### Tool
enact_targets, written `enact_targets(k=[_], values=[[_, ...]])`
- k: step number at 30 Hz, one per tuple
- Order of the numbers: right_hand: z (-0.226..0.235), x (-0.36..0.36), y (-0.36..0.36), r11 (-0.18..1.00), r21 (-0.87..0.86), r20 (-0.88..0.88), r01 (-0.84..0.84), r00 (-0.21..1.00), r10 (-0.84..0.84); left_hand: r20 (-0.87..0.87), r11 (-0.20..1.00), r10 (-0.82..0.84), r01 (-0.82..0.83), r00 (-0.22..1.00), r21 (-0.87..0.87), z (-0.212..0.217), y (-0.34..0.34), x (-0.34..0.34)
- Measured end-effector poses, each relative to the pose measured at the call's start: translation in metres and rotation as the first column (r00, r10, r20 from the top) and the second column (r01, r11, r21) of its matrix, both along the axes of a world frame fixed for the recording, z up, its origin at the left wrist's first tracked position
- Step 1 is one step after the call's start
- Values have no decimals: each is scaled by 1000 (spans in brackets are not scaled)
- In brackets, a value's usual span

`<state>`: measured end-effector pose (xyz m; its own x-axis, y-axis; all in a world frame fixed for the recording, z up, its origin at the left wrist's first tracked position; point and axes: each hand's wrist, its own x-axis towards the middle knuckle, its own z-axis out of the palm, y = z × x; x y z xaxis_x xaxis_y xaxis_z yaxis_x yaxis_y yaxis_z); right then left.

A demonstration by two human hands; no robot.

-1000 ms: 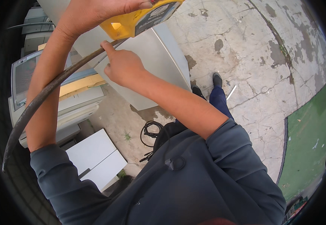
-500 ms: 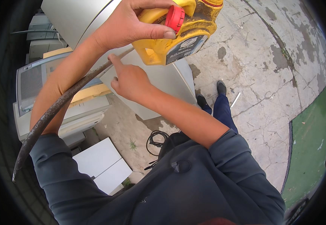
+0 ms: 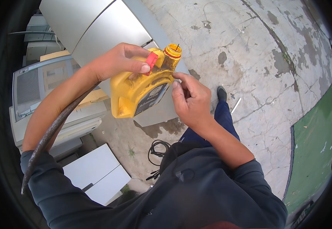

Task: The person walks through an outdoor yard filled with discarded appliances, picks up a metal rod, and uses it to pry open the door of a silver refrigerator. They then retrieve a yellow bottle of lubricant, open it, and apply the lubricant to the refrigerator's hinge area using the rod as an applicator.

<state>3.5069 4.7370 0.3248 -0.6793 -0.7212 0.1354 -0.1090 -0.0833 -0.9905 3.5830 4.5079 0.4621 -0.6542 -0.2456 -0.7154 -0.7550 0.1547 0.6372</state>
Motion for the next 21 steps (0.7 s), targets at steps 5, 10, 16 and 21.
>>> enact_targets(k=[5, 10, 16, 21], values=[[-35, -69, -37, 965, 255, -137, -58, 986, 95, 59, 995, -100, 101, 993, 2, -6, -3, 8], [-71, -59, -59, 930, 289, 116, -227, 973, 202, 113, 986, -167, 167, 979, 12, -11, 0, 7], [-102, -50, -57, 923, 254, 191, -289, 951, 245, 213, 992, -119, 106, 970, 69, -16, 5, 12], [-89, -57, -57, 935, 227, 170, -272, 956, 237, 158, 987, -152, 142, 976, 76, -19, 10, 16]])
